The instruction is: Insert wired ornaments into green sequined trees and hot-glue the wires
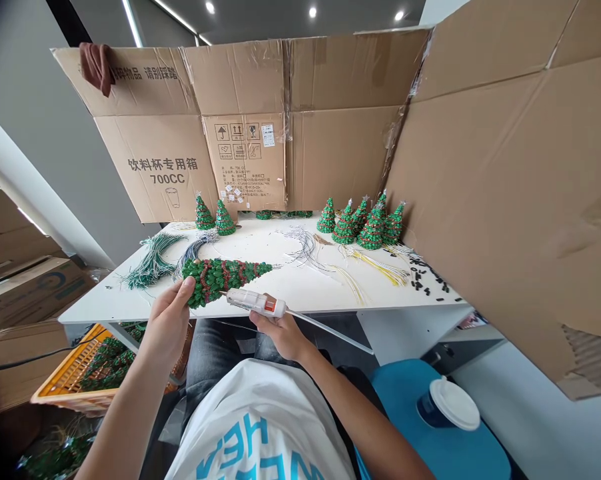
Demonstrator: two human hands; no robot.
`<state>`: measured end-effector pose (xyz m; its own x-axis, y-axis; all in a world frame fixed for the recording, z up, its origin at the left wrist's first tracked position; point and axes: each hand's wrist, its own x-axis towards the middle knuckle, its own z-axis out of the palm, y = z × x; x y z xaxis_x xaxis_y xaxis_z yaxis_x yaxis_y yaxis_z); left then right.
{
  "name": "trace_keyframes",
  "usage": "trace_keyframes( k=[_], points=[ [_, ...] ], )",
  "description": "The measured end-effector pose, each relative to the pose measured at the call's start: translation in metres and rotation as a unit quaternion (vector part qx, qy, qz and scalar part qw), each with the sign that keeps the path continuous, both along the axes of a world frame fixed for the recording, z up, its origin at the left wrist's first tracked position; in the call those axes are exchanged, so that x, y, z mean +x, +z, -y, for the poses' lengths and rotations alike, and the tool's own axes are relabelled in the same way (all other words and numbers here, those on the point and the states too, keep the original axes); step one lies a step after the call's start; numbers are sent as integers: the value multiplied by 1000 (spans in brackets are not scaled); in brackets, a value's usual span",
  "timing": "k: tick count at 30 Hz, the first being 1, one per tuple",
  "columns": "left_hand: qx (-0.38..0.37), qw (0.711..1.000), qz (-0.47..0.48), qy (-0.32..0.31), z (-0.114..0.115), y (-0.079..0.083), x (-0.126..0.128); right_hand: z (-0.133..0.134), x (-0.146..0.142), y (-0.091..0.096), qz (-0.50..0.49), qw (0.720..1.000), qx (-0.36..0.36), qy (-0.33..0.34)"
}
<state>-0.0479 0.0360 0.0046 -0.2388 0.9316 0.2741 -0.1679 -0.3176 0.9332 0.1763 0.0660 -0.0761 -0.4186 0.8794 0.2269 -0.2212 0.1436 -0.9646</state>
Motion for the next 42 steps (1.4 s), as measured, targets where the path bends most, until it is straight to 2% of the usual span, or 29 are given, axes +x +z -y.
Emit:
trace_keyframes(
  k=[9,16,23,29,33,42],
  points=[
    [-14,1000,21,-5,2,4,1,0,-1,0,-3,1000,9,6],
    [-12,999,38,-10,1,3,1,1,-2,8,10,999,52,-3],
    [-34,993,107,-43,-2,1,2,2,-4,10,39,996,81,-26],
    [-45,986,162,-19,-10,-4,2,-8,5,4,90,989,98,-67],
    [-40,982,186,-11,-12,-2,0,-21,16,-1,133,980,112,-101],
    [-9,981,188,-48,-5,8,0,-49,36,-14,238,930,174,-218]
  ],
)
